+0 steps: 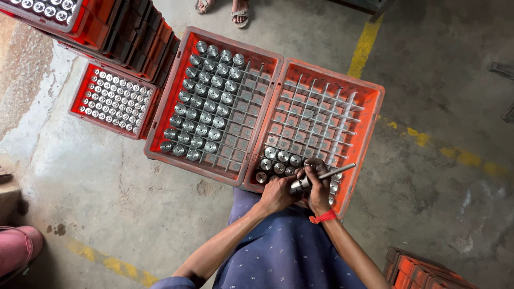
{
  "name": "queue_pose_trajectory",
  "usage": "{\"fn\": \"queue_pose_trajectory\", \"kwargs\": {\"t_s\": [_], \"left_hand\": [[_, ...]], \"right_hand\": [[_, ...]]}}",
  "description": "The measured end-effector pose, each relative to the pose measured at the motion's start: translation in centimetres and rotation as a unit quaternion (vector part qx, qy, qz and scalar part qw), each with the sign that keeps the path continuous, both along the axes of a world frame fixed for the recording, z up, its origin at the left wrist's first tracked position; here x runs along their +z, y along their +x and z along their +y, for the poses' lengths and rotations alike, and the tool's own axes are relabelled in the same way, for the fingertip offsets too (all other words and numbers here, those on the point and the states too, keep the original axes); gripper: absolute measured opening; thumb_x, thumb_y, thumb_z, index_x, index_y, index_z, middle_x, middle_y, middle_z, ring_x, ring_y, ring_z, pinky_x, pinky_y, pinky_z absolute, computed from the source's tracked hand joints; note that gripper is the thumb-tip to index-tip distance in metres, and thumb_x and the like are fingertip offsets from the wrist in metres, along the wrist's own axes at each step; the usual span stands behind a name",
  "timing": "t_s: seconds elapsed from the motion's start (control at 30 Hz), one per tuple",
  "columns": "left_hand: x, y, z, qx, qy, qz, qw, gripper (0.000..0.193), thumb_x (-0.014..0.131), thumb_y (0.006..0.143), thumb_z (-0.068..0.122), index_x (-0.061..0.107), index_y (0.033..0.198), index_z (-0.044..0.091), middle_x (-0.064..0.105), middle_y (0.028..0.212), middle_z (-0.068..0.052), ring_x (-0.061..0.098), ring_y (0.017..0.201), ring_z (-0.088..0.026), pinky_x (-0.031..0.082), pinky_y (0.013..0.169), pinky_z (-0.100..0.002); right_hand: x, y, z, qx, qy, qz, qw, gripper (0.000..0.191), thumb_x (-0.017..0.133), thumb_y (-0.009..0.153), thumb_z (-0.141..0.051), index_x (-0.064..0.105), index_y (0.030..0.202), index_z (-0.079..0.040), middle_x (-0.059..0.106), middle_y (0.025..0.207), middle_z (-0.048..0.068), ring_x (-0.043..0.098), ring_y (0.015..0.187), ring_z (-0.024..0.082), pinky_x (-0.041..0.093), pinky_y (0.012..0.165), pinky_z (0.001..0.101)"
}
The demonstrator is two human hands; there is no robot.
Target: The person transfers small metal caps from one orange crate to another using a metal scoop. They repeatedly scoop caps from the source crate and place them into the destination crate, filling it gradually.
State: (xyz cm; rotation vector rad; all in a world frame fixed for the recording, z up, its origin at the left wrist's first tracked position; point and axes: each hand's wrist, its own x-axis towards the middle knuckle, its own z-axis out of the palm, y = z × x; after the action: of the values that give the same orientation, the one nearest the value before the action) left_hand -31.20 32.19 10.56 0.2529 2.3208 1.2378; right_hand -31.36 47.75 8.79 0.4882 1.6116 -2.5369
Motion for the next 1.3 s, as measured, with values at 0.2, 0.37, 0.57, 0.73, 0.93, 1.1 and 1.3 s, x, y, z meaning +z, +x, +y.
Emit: {"fn": "queue_pose_trajectory", "kwargs": {"t_s": [0.2, 0.37, 0.57, 0.73, 0.93, 1.1, 1.3], "left_hand": [[-1.2, 0.3, 0.0, -0.006, 0.022, -0.022, 0.999, 0.066, 0.086, 0.07, 0.04, 0.066, 0.126, 0.009, 0.073, 0.086, -0.021, 0.073, 0.081, -0.04, 0.057, 0.073, -0.05], [-2.1, -1.8, -2.5, 0.015, -0.047, 0.015, 0.999, 0.053, 0.08, 0.086, 0.038, 0.063, 0.127, 0.01, 0.075, 0.095, -0.02, 0.073, 0.086, -0.041, 0.056, 0.072, -0.051], [-3.0, -7.0, -4.3, 0.007, -0.143, 0.259, 0.955, 0.064, 0.059, 0.086, -0.003, 0.047, 0.148, 0.007, 0.062, 0.126, -0.025, 0.065, 0.106, -0.04, 0.059, 0.076, -0.046], [-2.6, -8.0, -5.4, 0.006, -0.127, 0.264, 0.956, 0.067, 0.049, 0.075, -0.017, 0.055, 0.138, 0.004, 0.058, 0.138, -0.027, 0.064, 0.109, -0.042, 0.059, 0.075, -0.041], [-2.7, -4.9, -10.1, 0.167, -0.066, 0.31, 0.934, 0.035, 0.063, 0.086, 0.002, 0.068, 0.12, 0.01, 0.072, 0.111, -0.012, 0.069, 0.1, -0.036, 0.056, 0.085, -0.044], [-3.9, -4.9, -18.5, 0.253, -0.309, 0.228, 0.888, 0.056, 0.084, 0.07, 0.019, 0.069, 0.122, 0.004, 0.058, 0.117, -0.025, 0.053, 0.115, -0.044, 0.044, 0.092, -0.054], [-4.3, -6.0, -20.9, 0.171, -0.316, 0.209, 0.91, 0.055, 0.087, 0.071, 0.021, 0.07, 0.121, 0.007, 0.055, 0.13, -0.019, 0.047, 0.129, -0.035, 0.044, 0.104, -0.048]], "right_hand": [[-1.9, 0.2, 0.9, 0.01, -0.067, -0.068, 0.995, 0.019, 0.062, 0.098, -0.007, 0.062, 0.117, -0.006, 0.067, 0.082, 0.01, 0.068, 0.084, 0.022, 0.057, 0.082, 0.036], [-2.6, -1.1, 4.2, -0.163, -0.104, -0.08, 0.978, 0.018, 0.061, 0.1, -0.007, 0.061, 0.118, -0.004, 0.074, 0.096, 0.009, 0.067, 0.087, 0.019, 0.057, 0.085, 0.0339], [-2.9, 0.3, 7.5, -0.204, -0.091, -0.062, 0.973, 0.019, 0.058, 0.103, -0.007, 0.062, 0.121, -0.005, 0.069, 0.091, 0.008, 0.07, 0.089, 0.02, 0.058, 0.085, 0.0342], [-4.3, 1.6, 6.6, -0.201, -0.102, -0.068, 0.972, 0.018, 0.058, 0.101, -0.006, 0.064, 0.118, -0.004, 0.069, 0.094, 0.008, 0.068, 0.088, 0.02, 0.058, 0.085, 0.0364], [-1.5, 3.0, 7.2, -0.218, -0.166, -0.107, 0.956, 0.018, 0.059, 0.104, -0.021, 0.065, 0.111, -0.005, 0.068, 0.091, 0.006, 0.068, 0.091, 0.021, 0.059, 0.086, 0.0388], [0.3, 2.9, 8.7, -0.187, -0.32, -0.167, 0.914, 0.035, 0.059, 0.11, -0.038, 0.062, 0.1, -0.004, 0.072, 0.102, 0.012, 0.072, 0.101, 0.025, 0.06, 0.084, 0.0331], [-2.0, 2.9, 4.9, -0.029, -0.108, -0.216, 0.97, 0.031, 0.054, 0.108, -0.034, 0.061, 0.102, -0.004, 0.069, 0.1, 0.012, 0.07, 0.096, 0.029, 0.06, 0.084, 0.0421]]}}
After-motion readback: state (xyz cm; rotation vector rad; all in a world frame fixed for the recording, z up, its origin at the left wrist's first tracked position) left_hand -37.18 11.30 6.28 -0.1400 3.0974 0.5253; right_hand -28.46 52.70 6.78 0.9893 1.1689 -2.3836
